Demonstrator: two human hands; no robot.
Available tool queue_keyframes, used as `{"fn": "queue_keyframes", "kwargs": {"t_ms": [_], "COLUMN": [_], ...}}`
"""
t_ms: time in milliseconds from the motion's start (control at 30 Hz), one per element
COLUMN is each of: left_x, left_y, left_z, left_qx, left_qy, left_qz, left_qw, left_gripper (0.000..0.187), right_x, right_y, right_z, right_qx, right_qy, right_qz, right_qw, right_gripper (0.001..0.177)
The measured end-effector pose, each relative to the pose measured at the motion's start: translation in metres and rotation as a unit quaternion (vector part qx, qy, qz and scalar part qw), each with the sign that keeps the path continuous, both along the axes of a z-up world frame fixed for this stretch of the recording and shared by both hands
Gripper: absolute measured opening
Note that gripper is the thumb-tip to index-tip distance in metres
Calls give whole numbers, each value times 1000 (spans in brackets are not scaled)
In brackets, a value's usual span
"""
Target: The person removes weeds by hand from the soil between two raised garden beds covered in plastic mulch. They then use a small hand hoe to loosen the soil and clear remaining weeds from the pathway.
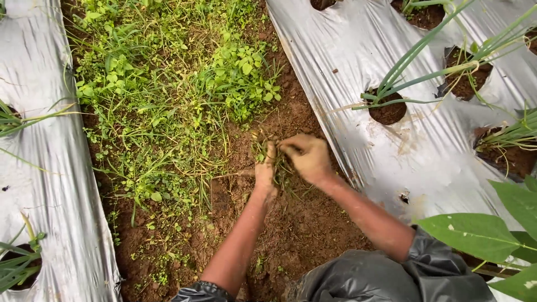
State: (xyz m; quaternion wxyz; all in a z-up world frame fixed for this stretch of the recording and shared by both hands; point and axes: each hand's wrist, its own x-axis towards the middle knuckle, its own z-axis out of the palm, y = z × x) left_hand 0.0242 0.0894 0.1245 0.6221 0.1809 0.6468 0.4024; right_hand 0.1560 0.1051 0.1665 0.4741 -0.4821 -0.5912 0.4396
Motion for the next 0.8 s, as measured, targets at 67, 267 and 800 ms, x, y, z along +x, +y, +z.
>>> {"fn": "queue_keyframes", "kwargs": {"t_ms": [67,267,800], "left_x": [-11,-61,-267], "left_y": [6,10,-88], "left_z": [-9,-53,121], "left_qx": [-8,20,-51], "left_qy": [-39,-50,574], "left_qz": [18,123,-570], "left_qw": [999,991,586], "left_gripper": [89,99,88], "right_x": [-12,-43,-123], "right_y": [-6,-10,-4], "right_z": [-22,-27,-47], "right_qx": [39,190,-89], "right_qy": [-246,-199,-542], "right_qz": [54,266,314], "right_qw": [967,924,774], "right_gripper": [18,42,46]}}
